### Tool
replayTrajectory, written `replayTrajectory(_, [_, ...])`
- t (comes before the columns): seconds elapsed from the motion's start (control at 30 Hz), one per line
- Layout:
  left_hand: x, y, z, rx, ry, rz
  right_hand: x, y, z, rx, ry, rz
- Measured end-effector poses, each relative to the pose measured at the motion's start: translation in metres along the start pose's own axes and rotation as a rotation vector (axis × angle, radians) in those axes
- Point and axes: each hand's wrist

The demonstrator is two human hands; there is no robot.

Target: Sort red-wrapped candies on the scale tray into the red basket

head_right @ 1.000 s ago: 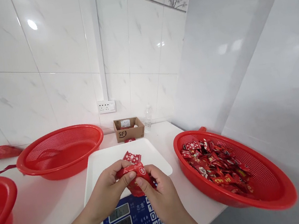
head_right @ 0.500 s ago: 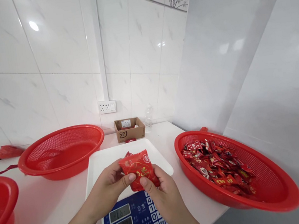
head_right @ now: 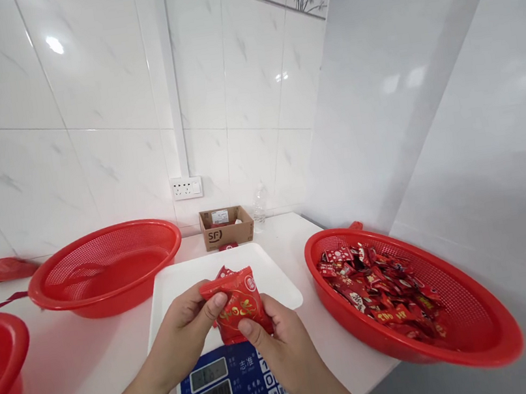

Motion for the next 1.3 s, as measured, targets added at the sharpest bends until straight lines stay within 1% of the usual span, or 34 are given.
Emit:
replayTrajectory(0.07, [-0.001,0.0,-0.001,0.001,0.018,0.003,-0.003,0.0,-0.002,-0.008,0.045,0.027])
replayTrajectory(0.13, [-0.002,0.0,-0.001,0.011,0.025,0.021,-0.005,0.001,-0.005,-0.015,0.105,0.005])
replayTrajectory(0.2, [-0.003,0.0,-0.001,0.01,0.003,0.07,-0.007,0.001,-0.007,-0.028,0.144,-0.036])
replayTrajectory(0.33, [0.0,0.001,-0.001,-0.018,-0.156,0.241,-0.006,0.001,-0.009,-0.069,0.188,-0.104])
replayTrajectory(0.43, [0.002,0.003,-0.002,-0.009,-0.209,0.25,-0.004,0.0,-0.005,-0.089,0.192,-0.11])
replayTrajectory(0.53, [0.004,0.004,-0.004,-0.01,-0.123,0.262,-0.003,-0.002,-0.001,-0.084,0.178,-0.086])
replayTrajectory(0.7, [0.005,0.001,-0.003,-0.032,0.074,0.35,-0.006,0.0,0.0,-0.095,0.153,0.013])
replayTrajectory(0.77, [0.005,0.0,0.0,-0.031,0.081,0.348,-0.006,0.001,0.0,-0.105,0.163,0.023])
replayTrajectory(0.9, [0.002,-0.001,0.004,-0.002,0.015,0.344,-0.006,0.001,0.0,-0.122,0.171,0.033])
replayTrajectory(1.0, [0.0,0.001,0.002,-0.027,0.012,0.289,-0.005,0.002,-0.002,-0.114,0.165,0.042])
replayTrajectory(1.13, [-0.001,0.002,-0.002,-0.086,0.07,0.217,-0.001,0.004,-0.004,-0.092,0.133,0.068])
replayTrajectory(1.3, [0.002,0.001,0.001,-0.071,0.098,0.283,0.0,0.001,0.002,-0.091,0.006,0.145])
Point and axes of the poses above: each hand's wrist, its own y-axis away from the middle knuckle, its own x-axis out of the palm, z = x × y, and after that the axes turned 11 degrees about -x, right-handed
